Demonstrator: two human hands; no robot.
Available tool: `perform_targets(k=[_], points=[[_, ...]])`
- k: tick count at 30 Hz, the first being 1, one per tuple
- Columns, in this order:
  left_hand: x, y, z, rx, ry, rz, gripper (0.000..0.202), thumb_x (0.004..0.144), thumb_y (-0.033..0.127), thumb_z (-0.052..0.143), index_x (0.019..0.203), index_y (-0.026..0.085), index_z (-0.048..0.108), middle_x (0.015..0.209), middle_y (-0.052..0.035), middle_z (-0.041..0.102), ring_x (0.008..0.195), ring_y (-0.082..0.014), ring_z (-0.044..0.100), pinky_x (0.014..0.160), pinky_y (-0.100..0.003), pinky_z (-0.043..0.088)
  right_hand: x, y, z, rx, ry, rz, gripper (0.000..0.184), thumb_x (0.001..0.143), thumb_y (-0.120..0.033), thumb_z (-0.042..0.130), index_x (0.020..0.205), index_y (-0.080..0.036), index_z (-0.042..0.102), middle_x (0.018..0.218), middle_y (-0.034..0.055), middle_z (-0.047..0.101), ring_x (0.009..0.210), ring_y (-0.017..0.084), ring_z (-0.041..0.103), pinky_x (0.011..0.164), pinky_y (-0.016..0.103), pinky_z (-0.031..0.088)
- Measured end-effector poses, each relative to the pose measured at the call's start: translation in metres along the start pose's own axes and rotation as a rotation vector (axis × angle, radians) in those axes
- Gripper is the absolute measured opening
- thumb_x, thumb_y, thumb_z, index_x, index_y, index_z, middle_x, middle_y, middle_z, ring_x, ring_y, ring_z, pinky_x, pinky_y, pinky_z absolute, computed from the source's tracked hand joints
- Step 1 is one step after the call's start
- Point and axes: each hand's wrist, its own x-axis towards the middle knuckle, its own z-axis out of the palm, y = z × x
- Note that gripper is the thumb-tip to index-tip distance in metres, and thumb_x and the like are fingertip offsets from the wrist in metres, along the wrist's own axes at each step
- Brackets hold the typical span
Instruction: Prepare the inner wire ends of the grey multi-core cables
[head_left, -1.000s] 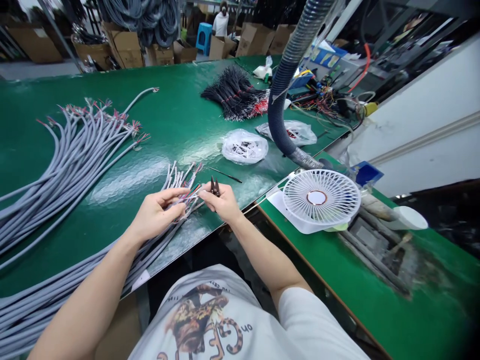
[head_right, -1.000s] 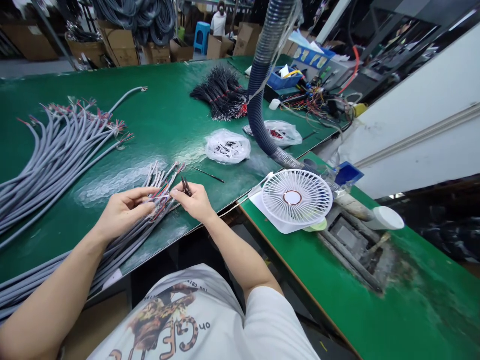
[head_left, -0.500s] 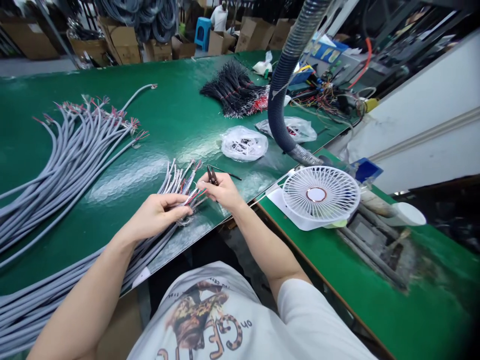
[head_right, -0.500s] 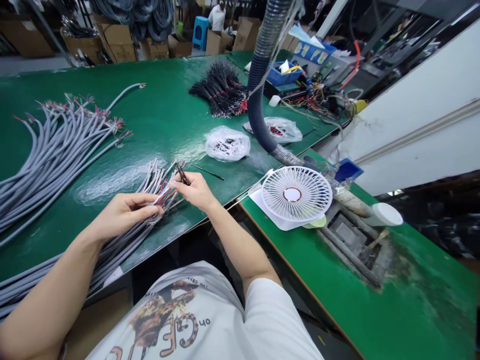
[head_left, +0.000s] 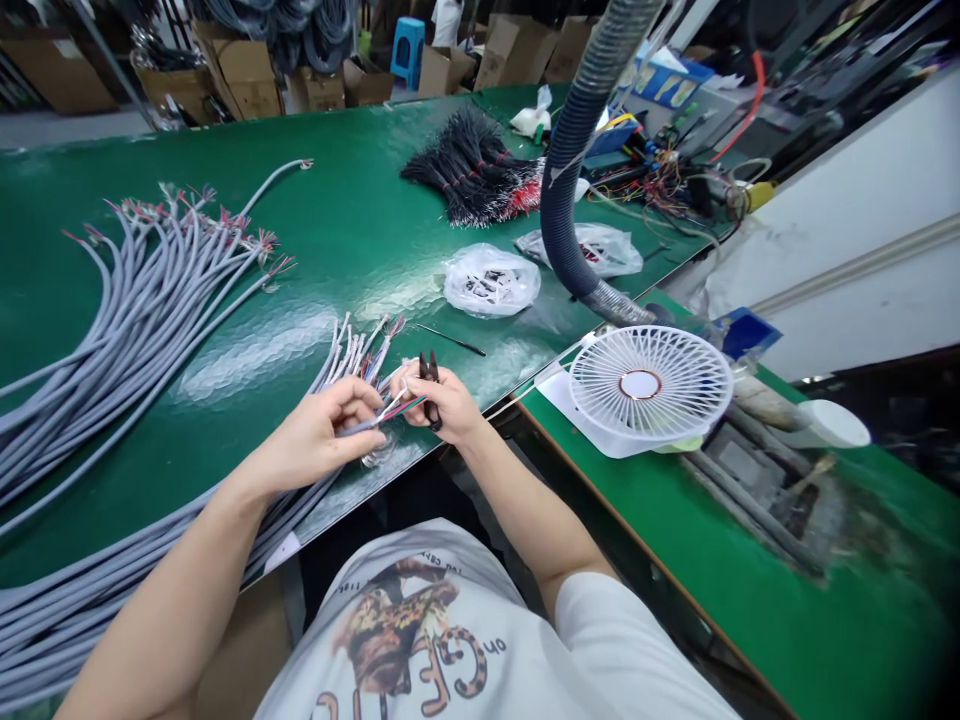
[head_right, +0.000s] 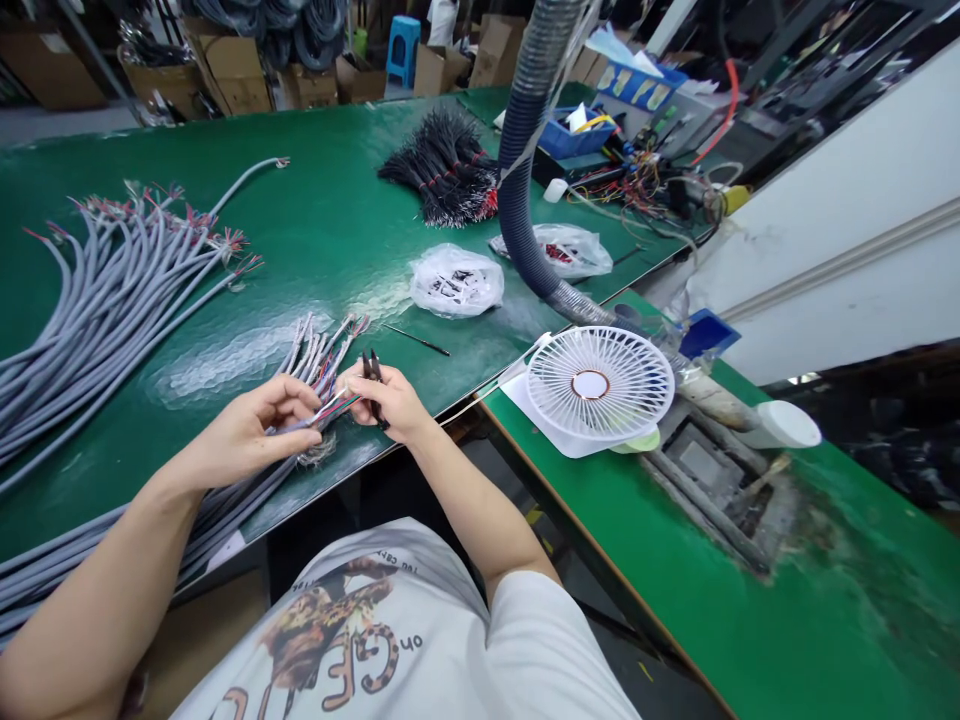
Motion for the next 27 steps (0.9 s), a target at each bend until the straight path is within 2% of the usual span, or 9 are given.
perform_targets(k=[3, 6, 9, 11, 13, 16, 18, 23, 27], points=[[-0.005, 0.002, 0.004, 0.063, -0.034, 0.037, 0.022, 0.081, 0.034, 0.063, 0.086, 0.019, 0.047, 0.064, 0.0063, 0.049, 0.056, -0.0080, 0.047, 0.056, -0.020, 0.039, 0.006, -0.007, 0.007, 0.105, -0.159, 0.075, 0.034, 0.073, -0.042, 0.067, 0.070, -0.017, 0.045, 0.066, 0.0000, 0.062, 0.035, 0.003, 0.040, 0.033, 0.017, 0.027], [-0.008, 0.008, 0.002, 0.216, 0.073, 0.050, 0.024, 0.082, 0.039, 0.063, 0.087, 0.019, 0.049, 0.063, 0.0066, 0.047, 0.054, -0.0084, 0.043, 0.053, -0.020, 0.036, 0.007, -0.014, 0.017, 0.174, -0.240, 0.024, 0.033, 0.075, -0.042, 0.065, 0.071, -0.017, 0.044, 0.071, 0.0018, 0.067, 0.031, 0.002, 0.038, 0.032, 0.017, 0.030], [-0.012, 0.017, -0.001, 0.355, 0.142, 0.067, 0.024, 0.084, 0.042, 0.059, 0.088, 0.019, 0.055, 0.065, 0.0048, 0.051, 0.056, -0.0093, 0.044, 0.054, -0.021, 0.035, 0.005, -0.022, 0.022, 0.173, -0.322, -0.034, 0.028, 0.079, -0.037, 0.064, 0.072, -0.014, 0.049, 0.072, 0.0038, 0.069, 0.032, 0.003, 0.044, 0.033, 0.016, 0.030], [-0.017, 0.022, 0.000, 0.411, 0.099, 0.097, 0.026, 0.087, 0.043, 0.055, 0.082, 0.018, 0.058, 0.065, 0.0033, 0.054, 0.056, -0.0094, 0.046, 0.054, -0.021, 0.035, 0.003, -0.026, 0.023, 0.151, -0.396, 0.000, 0.029, 0.079, -0.037, 0.066, 0.072, -0.014, 0.051, 0.073, 0.0054, 0.070, 0.032, 0.004, 0.046, 0.032, 0.016, 0.029], [-0.022, 0.024, 0.004, 0.435, -0.001, 0.153, 0.029, 0.090, 0.041, 0.052, 0.076, 0.017, 0.061, 0.062, 0.0025, 0.056, 0.055, -0.0090, 0.048, 0.054, -0.020, 0.036, 0.001, -0.028, 0.024, 0.156, -0.482, 0.065, 0.031, 0.078, -0.040, 0.067, 0.072, -0.014, 0.050, 0.074, 0.0069, 0.072, 0.031, 0.004, 0.045, 0.030, 0.016, 0.028], [-0.030, 0.017, 0.014, 0.426, -0.102, 0.264, 0.027, 0.092, 0.038, 0.051, 0.084, 0.018, 0.068, 0.066, -0.0005, 0.064, 0.058, -0.0104, 0.057, 0.059, -0.020, 0.040, 0.000, -0.026, 0.030, 0.204, -0.594, 0.160, 0.032, 0.078, -0.041, 0.067, 0.073, -0.015, 0.049, 0.067, 0.0047, 0.069, 0.030, 0.004, 0.041, 0.030, 0.016, 0.026], [-0.033, 0.010, 0.019, 0.450, -0.063, 0.332, 0.027, 0.092, 0.038, 0.051, 0.087, 0.018, 0.069, 0.068, -0.0027, 0.066, 0.062, -0.0122, 0.061, 0.062, -0.021, 0.042, 0.000, -0.023, 0.036, 0.209, -0.600, 0.209, 0.030, 0.078, -0.038, 0.067, 0.073, -0.015, 0.048, 0.059, 0.0004, 0.064, 0.030, 0.002, 0.037, 0.031, 0.014, 0.024], [-0.034, -0.006, 0.021, 0.685, 0.123, 0.490, 0.038, 0.089, 0.038, 0.055, 0.056, 0.019, 0.056, 0.047, 0.0015, 0.048, 0.045, -0.0099, 0.044, 0.051, -0.024, 0.033, 0.003, -0.015, 0.046, 0.212, -0.428, 0.200, 0.022, 0.078, -0.028, 0.060, 0.071, -0.017, 0.042, 0.052, -0.0057, 0.055, 0.031, 0.000, 0.025, 0.032, 0.012, 0.022], [-0.031, -0.012, 0.019, 0.776, 0.187, 0.587, 0.035, 0.087, 0.035, 0.059, 0.056, 0.019, 0.056, 0.046, 0.0029, 0.045, 0.044, -0.0095, 0.040, 0.050, -0.025, 0.030, 0.008, -0.010, 0.042, 0.226, -0.344, 0.166, 0.020, 0.078, -0.026, 0.055, 0.070, -0.018, 0.038, 0.051, -0.0066, 0.055, 0.029, 0.000, 0.022, 0.032, 0.014, 0.022]])
